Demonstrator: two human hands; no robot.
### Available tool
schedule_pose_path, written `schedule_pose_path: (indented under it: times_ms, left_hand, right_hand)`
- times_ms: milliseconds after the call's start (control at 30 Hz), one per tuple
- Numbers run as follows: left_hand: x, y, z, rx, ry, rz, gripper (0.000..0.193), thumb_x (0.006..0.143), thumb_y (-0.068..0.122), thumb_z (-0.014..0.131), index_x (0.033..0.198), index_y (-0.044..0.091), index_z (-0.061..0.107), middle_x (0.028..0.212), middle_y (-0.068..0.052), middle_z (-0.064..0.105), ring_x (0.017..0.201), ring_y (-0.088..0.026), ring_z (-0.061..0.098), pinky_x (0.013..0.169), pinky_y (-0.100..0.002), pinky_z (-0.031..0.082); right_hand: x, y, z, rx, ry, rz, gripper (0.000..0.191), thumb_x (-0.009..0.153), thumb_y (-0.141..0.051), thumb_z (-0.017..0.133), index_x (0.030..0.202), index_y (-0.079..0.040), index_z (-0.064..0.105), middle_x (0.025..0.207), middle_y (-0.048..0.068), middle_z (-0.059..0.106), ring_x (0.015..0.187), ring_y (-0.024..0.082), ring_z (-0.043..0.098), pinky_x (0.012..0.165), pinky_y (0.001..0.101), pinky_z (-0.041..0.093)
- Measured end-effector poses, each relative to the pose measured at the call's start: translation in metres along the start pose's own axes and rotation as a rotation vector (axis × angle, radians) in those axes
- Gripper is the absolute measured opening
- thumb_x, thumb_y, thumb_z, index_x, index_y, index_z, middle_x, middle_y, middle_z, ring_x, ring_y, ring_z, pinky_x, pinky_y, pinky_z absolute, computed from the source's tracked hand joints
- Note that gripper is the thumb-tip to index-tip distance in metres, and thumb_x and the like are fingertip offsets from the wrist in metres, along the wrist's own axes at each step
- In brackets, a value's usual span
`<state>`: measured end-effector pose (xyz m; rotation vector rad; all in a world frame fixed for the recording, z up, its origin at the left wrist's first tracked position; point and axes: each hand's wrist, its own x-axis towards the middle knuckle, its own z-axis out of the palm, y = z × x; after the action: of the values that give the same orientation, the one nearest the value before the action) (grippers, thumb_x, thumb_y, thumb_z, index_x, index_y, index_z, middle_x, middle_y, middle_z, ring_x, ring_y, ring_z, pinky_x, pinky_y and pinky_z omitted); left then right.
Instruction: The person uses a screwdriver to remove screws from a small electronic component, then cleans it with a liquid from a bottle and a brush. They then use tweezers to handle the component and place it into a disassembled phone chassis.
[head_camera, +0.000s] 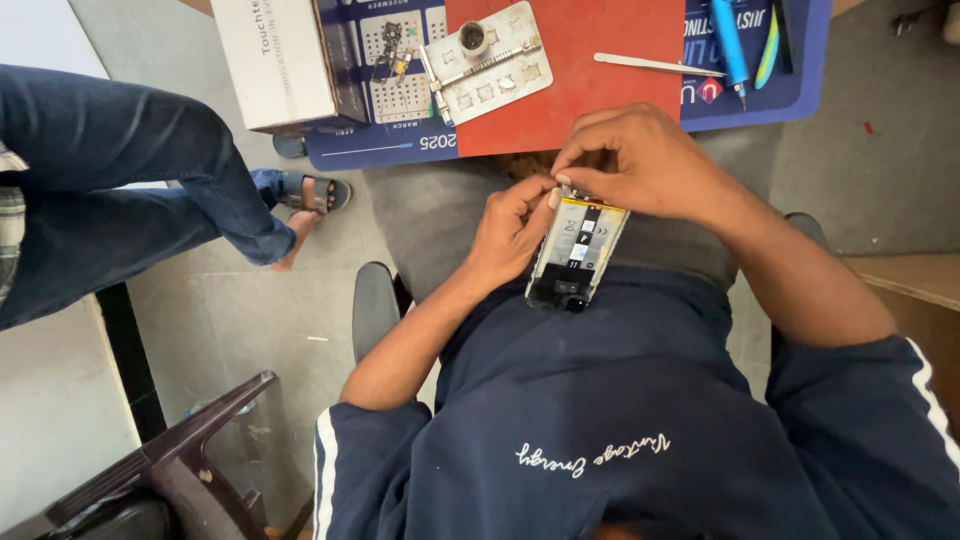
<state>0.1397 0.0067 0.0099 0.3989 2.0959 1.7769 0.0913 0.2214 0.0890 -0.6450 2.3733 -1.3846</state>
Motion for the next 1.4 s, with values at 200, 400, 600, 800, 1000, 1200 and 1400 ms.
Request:
schedule_pose_path:
  times_ms: [200,400,600,800,1000,1200,1400]
  left_hand:
    - [0.001,0.005,-0.001,-0.018,0.016,-0.018,0.019,0.108,0.013,0.055,0.114,-0.001,0.066,0.071,-0.006,0.067,0.066,-0.002,0.053,0.057,-0.025,0.045]
    - [-0.001,0.010,-0.002,-0.005,0.035,-0.007,0.019,0.108,0.012,0.056,0.115,-0.001,0.066,0.072,-0.006,0.069,0.065,-0.002,0.056,0.057,-0.025,0.046]
    - [-0.002,0.012,-0.002,-0.038,0.054,0.005,0.019,0.108,0.014,0.055,0.115,0.000,0.066,0.073,-0.005,0.070,0.066,-0.002,0.058,0.057,-0.025,0.046]
    - [-0.002,0.013,-0.003,0.030,0.076,0.000,0.018,0.108,0.014,0.056,0.113,0.000,0.067,0.068,-0.008,0.067,0.060,-0.004,0.054,0.055,-0.026,0.044]
    - [-0.003,0.014,-0.004,0.040,0.075,-0.009,0.018,0.107,0.014,0.057,0.113,0.001,0.066,0.069,-0.008,0.068,0.061,-0.004,0.058,0.056,-0.026,0.046]
    - [-0.005,0.017,-0.005,0.009,0.076,-0.004,0.018,0.108,0.014,0.056,0.113,0.001,0.066,0.068,-0.007,0.066,0.061,-0.004,0.054,0.055,-0.027,0.043]
    - [-0.002,0.017,-0.005,0.029,0.089,0.010,0.017,0.108,0.016,0.056,0.108,0.001,0.066,0.063,-0.003,0.061,0.057,-0.003,0.051,0.052,-0.027,0.039]
  right_hand:
    - [-0.009,-0.013,0.008,-0.226,0.112,-0.090,0.008,0.092,-0.010,0.073,0.097,-0.004,0.071,0.098,0.005,0.072,0.083,0.028,0.069,0.068,0.0381,0.053]
    - [-0.025,-0.017,0.027,-0.228,0.291,-0.077,0.007,0.095,-0.006,0.073,0.100,-0.004,0.070,0.102,0.006,0.072,0.080,0.026,0.070,0.067,0.0348,0.054]
    - [-0.030,-0.009,0.041,-0.139,0.388,-0.104,0.011,0.093,-0.002,0.076,0.102,-0.001,0.071,0.109,0.009,0.073,0.090,0.026,0.073,0.075,0.0331,0.059]
    - [-0.033,-0.005,0.046,-0.053,0.380,-0.131,0.013,0.093,0.002,0.074,0.105,0.001,0.072,0.121,0.011,0.072,0.102,0.026,0.074,0.085,0.0327,0.060]
    - [-0.036,-0.003,0.041,0.089,0.310,-0.089,0.018,0.092,0.007,0.070,0.108,0.000,0.074,0.127,0.012,0.071,0.105,0.022,0.074,0.090,0.0318,0.059]
    - [-0.035,0.001,0.043,0.088,0.314,-0.152,0.022,0.089,0.008,0.074,0.109,0.000,0.073,0.129,0.013,0.069,0.109,0.023,0.073,0.090,0.0321,0.060]
    - [-0.035,0.007,0.045,0.094,0.322,-0.188,0.023,0.088,0.009,0.073,0.109,-0.001,0.074,0.127,0.014,0.070,0.109,0.024,0.072,0.090,0.0322,0.059]
